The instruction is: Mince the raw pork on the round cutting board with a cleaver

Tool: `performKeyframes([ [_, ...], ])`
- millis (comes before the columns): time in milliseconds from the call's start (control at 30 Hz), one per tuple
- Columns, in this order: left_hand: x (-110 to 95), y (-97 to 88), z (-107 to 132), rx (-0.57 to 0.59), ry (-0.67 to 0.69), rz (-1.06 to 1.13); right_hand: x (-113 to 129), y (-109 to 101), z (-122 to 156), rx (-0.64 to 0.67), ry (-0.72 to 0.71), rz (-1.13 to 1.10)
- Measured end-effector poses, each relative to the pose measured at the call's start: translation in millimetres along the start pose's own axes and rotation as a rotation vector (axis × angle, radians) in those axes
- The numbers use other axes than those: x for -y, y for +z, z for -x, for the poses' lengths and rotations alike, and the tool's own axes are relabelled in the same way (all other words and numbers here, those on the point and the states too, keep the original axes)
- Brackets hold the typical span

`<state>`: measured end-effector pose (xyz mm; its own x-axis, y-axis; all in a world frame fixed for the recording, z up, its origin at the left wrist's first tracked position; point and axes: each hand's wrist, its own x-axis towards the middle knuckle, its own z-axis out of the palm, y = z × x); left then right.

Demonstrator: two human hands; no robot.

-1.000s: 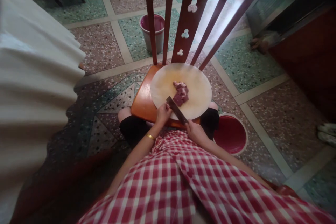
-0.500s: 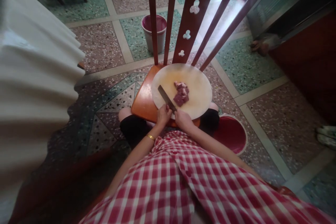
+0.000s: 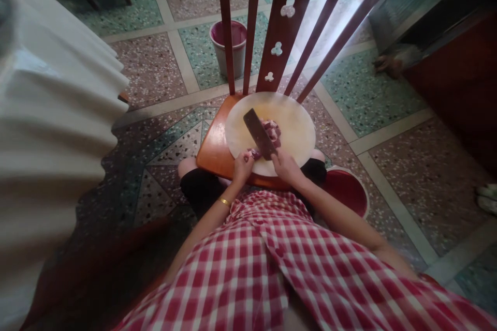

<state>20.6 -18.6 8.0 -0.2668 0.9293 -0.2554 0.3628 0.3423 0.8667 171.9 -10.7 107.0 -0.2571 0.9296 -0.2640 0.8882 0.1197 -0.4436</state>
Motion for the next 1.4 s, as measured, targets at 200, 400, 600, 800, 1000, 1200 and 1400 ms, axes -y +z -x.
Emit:
performKeyframes([
  [200,0,0.1,0,0.011,0.022,-0.063,-10,18,42,0.171,0.075,0.019],
  [400,-6,-3.7,8,0.049,0.052,-0.124,1,30,35,0.224,0.121,0.109],
  [600,-2,-4.9,9,0.045,0.083,-0.142,28,36,1,0.174,0.055,0.184],
  [800,0,-7.2,14,0.020,0.068,-0.088,40,30,-43,0.159,0.052,0.163],
  [1000,15,-7.7,14,0.023,-0.117,0.076,22,6,-59,0.015,0.049,0.067],
  [1200,26,-4.7,12,0.055,-0.167,0.095,5,1,6,0.067,-0.045,0.102],
  [1400,28,-1.6,13,0.040,-0.139,0.181,-2,22,46,0.254,0.017,0.314],
])
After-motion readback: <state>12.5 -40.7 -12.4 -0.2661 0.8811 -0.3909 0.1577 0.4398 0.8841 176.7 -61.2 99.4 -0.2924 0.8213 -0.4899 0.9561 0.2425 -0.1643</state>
